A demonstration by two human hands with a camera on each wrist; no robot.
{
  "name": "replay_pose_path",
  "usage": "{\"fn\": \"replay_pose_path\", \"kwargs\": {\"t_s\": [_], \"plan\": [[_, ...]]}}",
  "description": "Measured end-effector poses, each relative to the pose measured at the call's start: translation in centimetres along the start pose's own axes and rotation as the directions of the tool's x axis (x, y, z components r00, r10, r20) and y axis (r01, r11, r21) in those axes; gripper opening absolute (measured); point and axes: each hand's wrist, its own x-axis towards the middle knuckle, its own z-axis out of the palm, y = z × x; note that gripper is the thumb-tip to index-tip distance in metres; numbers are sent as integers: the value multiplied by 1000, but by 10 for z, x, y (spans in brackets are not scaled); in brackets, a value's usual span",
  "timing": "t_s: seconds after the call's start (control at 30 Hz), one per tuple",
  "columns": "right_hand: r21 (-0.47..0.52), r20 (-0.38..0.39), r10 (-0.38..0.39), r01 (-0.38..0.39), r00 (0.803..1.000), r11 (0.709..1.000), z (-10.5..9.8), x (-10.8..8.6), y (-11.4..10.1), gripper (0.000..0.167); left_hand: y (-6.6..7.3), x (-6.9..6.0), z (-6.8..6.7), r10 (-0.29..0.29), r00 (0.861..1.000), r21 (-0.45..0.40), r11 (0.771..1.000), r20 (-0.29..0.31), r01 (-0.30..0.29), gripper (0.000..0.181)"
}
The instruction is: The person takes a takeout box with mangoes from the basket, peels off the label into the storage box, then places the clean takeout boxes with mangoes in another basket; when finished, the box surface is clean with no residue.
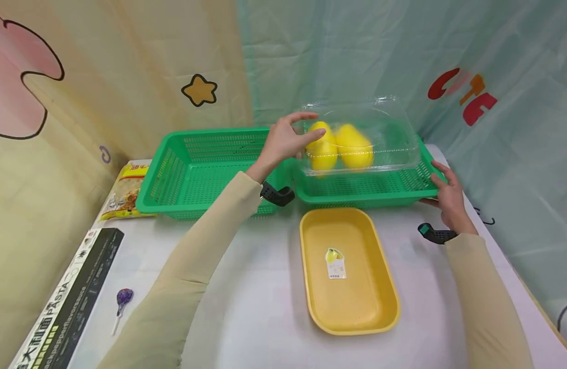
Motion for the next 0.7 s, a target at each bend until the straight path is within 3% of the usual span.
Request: {"fn": "replay_pose_path", "kwargs": {"t_s": [0.27, 0.7], "plan": [[-6, 9, 11, -10, 1000, 1000, 3, 3, 1, 53, -16, 23, 39, -90, 996, 124, 988, 12, 88, 50], [-54, 10, 8, -7, 1000, 999, 2, 3, 2, 56, -32, 26, 79, -143, 989, 164, 976, -31, 146, 47]]}}
